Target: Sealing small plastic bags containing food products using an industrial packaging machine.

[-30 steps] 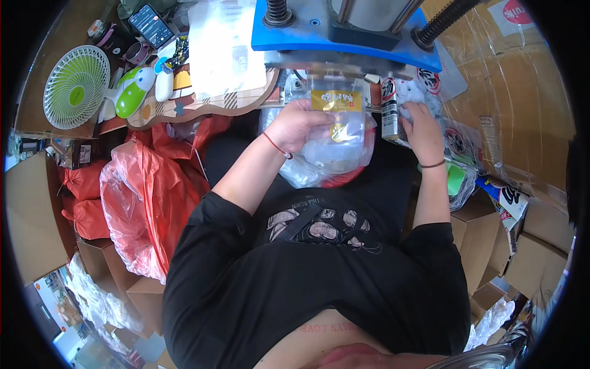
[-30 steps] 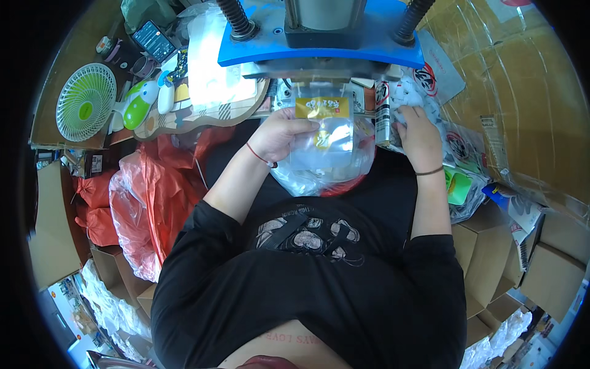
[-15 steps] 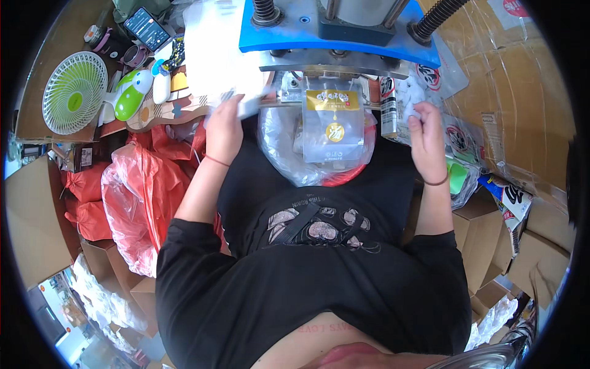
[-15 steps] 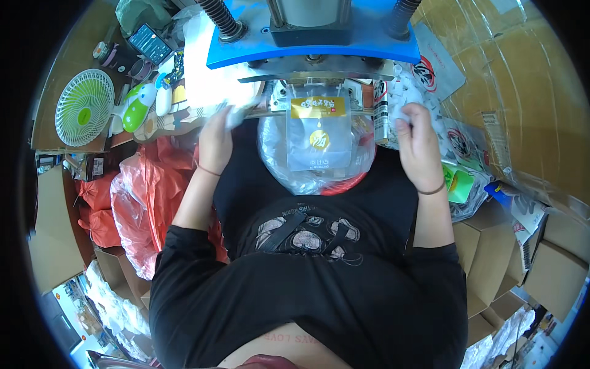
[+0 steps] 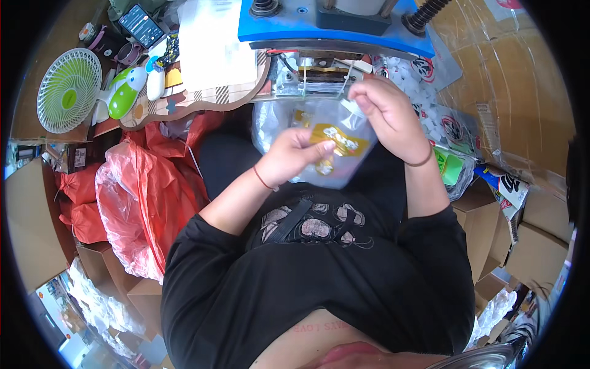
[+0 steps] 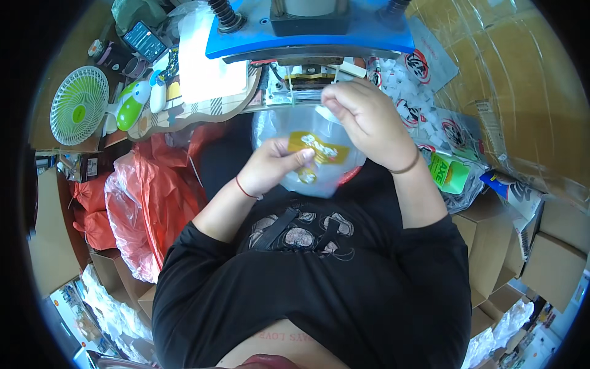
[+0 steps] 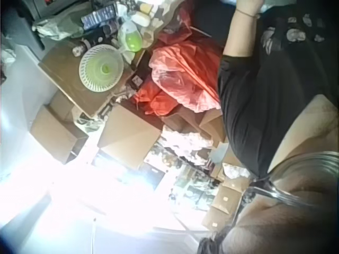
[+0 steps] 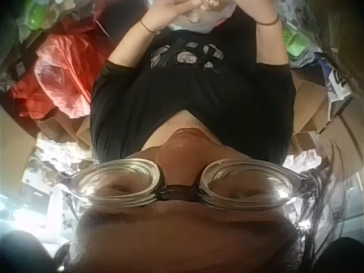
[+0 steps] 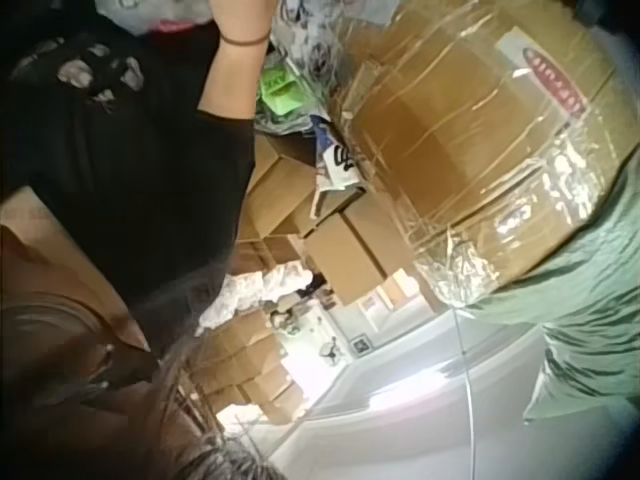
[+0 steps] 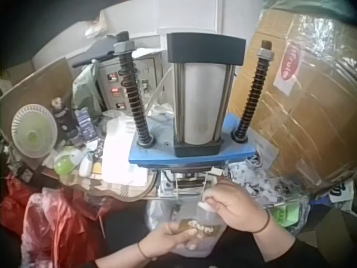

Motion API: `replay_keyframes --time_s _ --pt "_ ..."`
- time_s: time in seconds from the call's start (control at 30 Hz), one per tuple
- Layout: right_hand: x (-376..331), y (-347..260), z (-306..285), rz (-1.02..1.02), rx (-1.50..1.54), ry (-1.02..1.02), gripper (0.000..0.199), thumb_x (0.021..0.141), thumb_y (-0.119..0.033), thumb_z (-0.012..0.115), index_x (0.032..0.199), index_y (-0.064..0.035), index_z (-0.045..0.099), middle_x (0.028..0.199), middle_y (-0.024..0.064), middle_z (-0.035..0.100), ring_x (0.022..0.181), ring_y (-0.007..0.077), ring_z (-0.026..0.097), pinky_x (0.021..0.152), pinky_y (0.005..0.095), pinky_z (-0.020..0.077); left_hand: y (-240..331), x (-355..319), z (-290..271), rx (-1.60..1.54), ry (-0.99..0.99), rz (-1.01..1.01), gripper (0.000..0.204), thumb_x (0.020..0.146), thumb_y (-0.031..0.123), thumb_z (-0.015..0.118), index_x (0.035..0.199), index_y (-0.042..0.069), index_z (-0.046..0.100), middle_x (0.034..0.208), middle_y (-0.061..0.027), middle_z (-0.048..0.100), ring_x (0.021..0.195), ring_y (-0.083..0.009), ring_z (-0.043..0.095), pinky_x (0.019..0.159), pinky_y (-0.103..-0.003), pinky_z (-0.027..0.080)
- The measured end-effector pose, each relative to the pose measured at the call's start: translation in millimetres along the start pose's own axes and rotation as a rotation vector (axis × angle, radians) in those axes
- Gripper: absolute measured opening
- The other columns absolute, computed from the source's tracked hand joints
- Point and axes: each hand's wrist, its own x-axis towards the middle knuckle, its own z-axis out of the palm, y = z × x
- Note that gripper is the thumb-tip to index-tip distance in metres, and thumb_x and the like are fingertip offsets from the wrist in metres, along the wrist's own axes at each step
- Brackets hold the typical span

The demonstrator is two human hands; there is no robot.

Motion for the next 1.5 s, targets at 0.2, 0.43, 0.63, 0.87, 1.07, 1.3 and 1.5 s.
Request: replay_keyframes --time_s 0.2,0.43,0.63,0.87,1.07,1.3,1.5 --pt "-20 26 -21 0.029 -0.057 -0.027 0.019 0.096 -0.015 0.058 0.112 -0.0051 0.062 0.102 0.0154 0.063 0.09 0.0344 0.063 0.08 0.0414 0.051 -11 9 6 -0.287 -0.157 -0.143 0.025 0.092 0.013 0.07 0.112 0.0 0.069 0.099 -0.0062 0.073 0.086 -0.0112 0.068 0.078 -0.029 0.056" --pt "-66 86 -15 0.521 -0.542 -0.217 0.028 0.087 -0.009 0.065 0.114 -0.005 0.058 0.108 0.0192 0.057 0.096 0.0428 0.06 0.081 0.0472 0.0501 2 58 -33 -0.391 0.035 -0.165 0.032 0.091 0.012 0.07 0.119 -0.002 0.064 0.1 -0.0082 0.073 0.087 -0.0161 0.07 0.081 -0.03 0.056" --pt "-87 106 -8 0.426 -0.403 0.033 0.027 0.086 -0.007 0.067 0.112 -0.0039 0.058 0.107 0.0192 0.06 0.091 0.0409 0.061 0.078 0.0445 0.0497 23 56 -93 0.325 0.787 0.168 0.062 0.093 0.025 0.069 0.142 0.001 0.039 0.098 -0.0104 0.071 0.088 -0.0215 0.07 0.074 -0.033 0.055" --pt "-74 65 -19 0.535 -0.253 0.146 0.021 0.093 -0.01 0.063 0.112 -0.0025 0.06 0.096 0.0157 0.063 0.086 0.0316 0.062 0.076 0.0379 0.0486 -2 13 -120 0.315 0.689 0.277 0.036 0.095 0.021 0.067 0.124 0.001 0.056 0.089 -0.0072 0.069 0.082 -0.0143 0.067 0.071 -0.027 0.053" --pt "-44 18 19 0.271 -0.015 0.156 0.016 0.099 -0.014 0.057 0.106 -0.0007 0.062 0.09 0.0135 0.063 0.082 0.0255 0.062 0.076 0.0341 0.0479 -8 -10 -92 0.353 0.495 0.28 0.023 0.097 0.019 0.066 0.109 0.0 0.068 0.082 -0.0038 0.069 0.077 -0.0081 0.065 0.068 -0.023 0.051" --pt "2 -9 21 0.25 0.335 0.143 0.017 0.101 -0.015 0.054 0.101 -0.0002 0.062 0.091 0.0111 0.063 0.086 0.0228 0.062 0.08 0.0324 0.0478 -3 -1 -25 0.359 0.193 0.162 0.023 0.096 0.02 0.068 0.106 -0.001 0.07 0.081 0.0003 0.07 0.073 -0.006 0.064 0.067 -0.023 0.051" --pt "-4 13 3 0.079 0.174 -0.104 0.018 0.099 -0.017 0.057 0.109 -0.0027 0.063 0.09 0.0121 0.06 0.089 0.0296 0.062 0.077 0.0358 0.0508 -6 8 7 -0.182 -0.023 -0.062 0.021 0.095 0.015 0.069 0.111 0.001 0.07 0.094 -0.004 0.073 0.083 -0.0084 0.066 0.075 -0.025 0.054"
